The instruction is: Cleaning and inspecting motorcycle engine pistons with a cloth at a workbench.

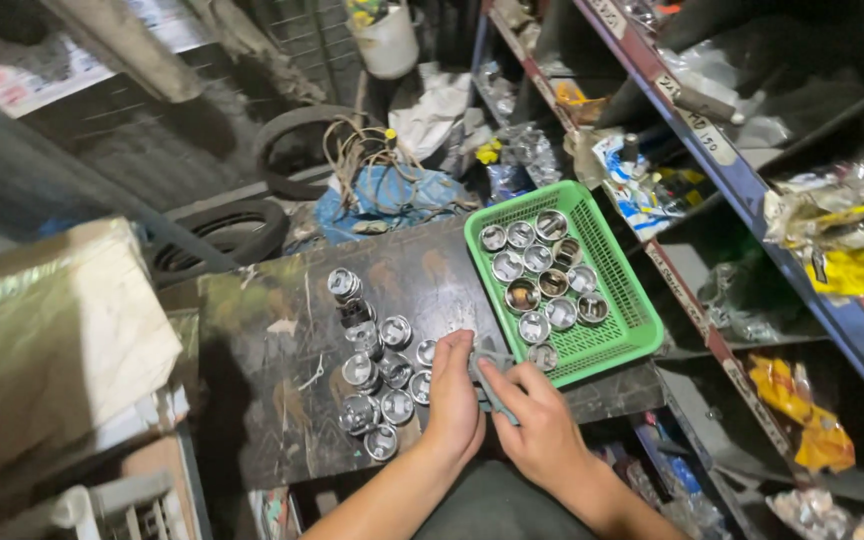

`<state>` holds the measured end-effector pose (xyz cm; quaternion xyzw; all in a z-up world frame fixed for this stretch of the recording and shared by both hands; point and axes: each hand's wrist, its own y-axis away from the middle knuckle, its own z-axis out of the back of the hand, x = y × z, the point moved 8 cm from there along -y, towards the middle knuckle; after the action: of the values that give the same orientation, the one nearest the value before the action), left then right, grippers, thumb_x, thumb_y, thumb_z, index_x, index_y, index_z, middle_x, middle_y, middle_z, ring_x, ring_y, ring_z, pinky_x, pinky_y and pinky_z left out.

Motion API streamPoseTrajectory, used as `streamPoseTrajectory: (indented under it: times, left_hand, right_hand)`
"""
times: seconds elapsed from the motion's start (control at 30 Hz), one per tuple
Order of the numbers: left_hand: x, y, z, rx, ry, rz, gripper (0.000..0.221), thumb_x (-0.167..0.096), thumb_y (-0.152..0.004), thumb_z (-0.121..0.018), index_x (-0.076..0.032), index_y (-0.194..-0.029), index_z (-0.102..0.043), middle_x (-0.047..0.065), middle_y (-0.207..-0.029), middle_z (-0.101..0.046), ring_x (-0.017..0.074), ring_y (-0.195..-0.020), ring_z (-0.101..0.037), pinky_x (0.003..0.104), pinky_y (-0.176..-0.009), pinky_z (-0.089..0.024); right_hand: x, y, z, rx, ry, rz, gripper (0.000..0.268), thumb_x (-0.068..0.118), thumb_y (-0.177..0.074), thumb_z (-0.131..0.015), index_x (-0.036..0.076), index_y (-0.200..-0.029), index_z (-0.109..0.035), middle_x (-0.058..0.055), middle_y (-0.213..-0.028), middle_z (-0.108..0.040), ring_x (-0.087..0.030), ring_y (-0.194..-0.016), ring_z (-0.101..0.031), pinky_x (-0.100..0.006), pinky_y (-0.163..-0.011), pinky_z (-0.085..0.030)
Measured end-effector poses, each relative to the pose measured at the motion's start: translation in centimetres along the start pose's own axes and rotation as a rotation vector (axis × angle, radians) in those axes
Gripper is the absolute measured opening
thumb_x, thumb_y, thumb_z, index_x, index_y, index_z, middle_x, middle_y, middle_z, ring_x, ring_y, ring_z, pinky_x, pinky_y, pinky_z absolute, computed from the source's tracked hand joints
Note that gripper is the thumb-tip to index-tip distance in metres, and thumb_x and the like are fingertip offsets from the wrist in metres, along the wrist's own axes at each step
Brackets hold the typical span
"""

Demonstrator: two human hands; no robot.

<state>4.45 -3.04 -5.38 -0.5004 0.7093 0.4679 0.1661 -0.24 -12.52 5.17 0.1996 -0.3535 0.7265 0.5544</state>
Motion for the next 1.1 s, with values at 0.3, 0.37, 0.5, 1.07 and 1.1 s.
streamPoseTrajectory:
  times: [0.3, 0.37, 0.5, 1.07, 1.1]
  left_hand:
    - [2.4, 1.5, 1.4, -0.217, 0.045, -0.178, 0.025, -0.018, -0.101, -0.049, -0.001, -0.112, -0.062, 0.011, -0.117, -0.063, 0.0190, -0.114, -0.053, 0.030, -0.108, -0.035]
    - [2.7, 2.2, 2.0, -0.297, 0.014, -0.200, 0.029, -0.020, -0.099, -0.050, -0.001, -0.117, -0.062, 0.011, -0.121, -0.063, 0.0197, -0.116, -0.053, 0.030, -0.109, -0.035]
    - [2.5, 3.4, 3.0, -0.389, -0.021, -0.268, 0.029, -0.020, -0.099, -0.050, -0.002, -0.119, -0.061, 0.011, -0.120, -0.063, 0.0199, -0.113, -0.053, 0.030, -0.106, -0.037]
    - [0.2, -0.2, 2.8, -0.096, 0.039, -0.102, 0.027, -0.017, -0.098, -0.051, 0.002, -0.112, -0.064, 0.012, -0.120, -0.063, 0.0211, -0.117, -0.053, 0.031, -0.109, -0.033]
    - [0.4, -0.4, 3.0, -0.077, 0.072, -0.093, 0.024, -0.013, -0.098, -0.050, 0.003, -0.108, -0.066, 0.012, -0.116, -0.064, 0.0208, -0.113, -0.055, 0.029, -0.107, -0.036]
  right_hand:
    - [-2.0, -0.2, 0.9, 0.052, -0.179, 0.123, 0.056, -0.004, -0.071, -0.065, 0.003, -0.126, -0.070, -0.025, -0.150, -0.051, -0.039, -0.134, -0.056, -0.040, -0.110, -0.047]
    - [-1.9, 0.4, 0.7, 0.065, -0.181, 0.169, 0.054, -0.005, -0.071, -0.065, 0.001, -0.125, -0.069, -0.025, -0.140, -0.056, -0.038, -0.122, -0.060, -0.041, -0.103, -0.050]
    - [-2.7, 0.5, 0.5, 0.082, -0.206, 0.137, 0.050, -0.005, -0.074, -0.063, 0.001, -0.123, -0.070, -0.015, -0.120, -0.065, -0.029, -0.099, -0.067, -0.032, -0.086, -0.055]
    - [-1.7, -1.8, -0.6, -0.086, -0.080, 0.108, 0.048, -0.003, -0.072, -0.068, 0.003, -0.119, -0.073, -0.013, -0.113, -0.064, -0.025, -0.091, -0.064, -0.031, -0.080, -0.054]
    - [-2.4, -1.8, -0.6, -0.100, -0.048, -0.001, 0.049, -0.003, -0.071, -0.068, 0.005, -0.119, -0.073, -0.010, -0.113, -0.064, -0.023, -0.088, -0.063, -0.030, -0.077, -0.053]
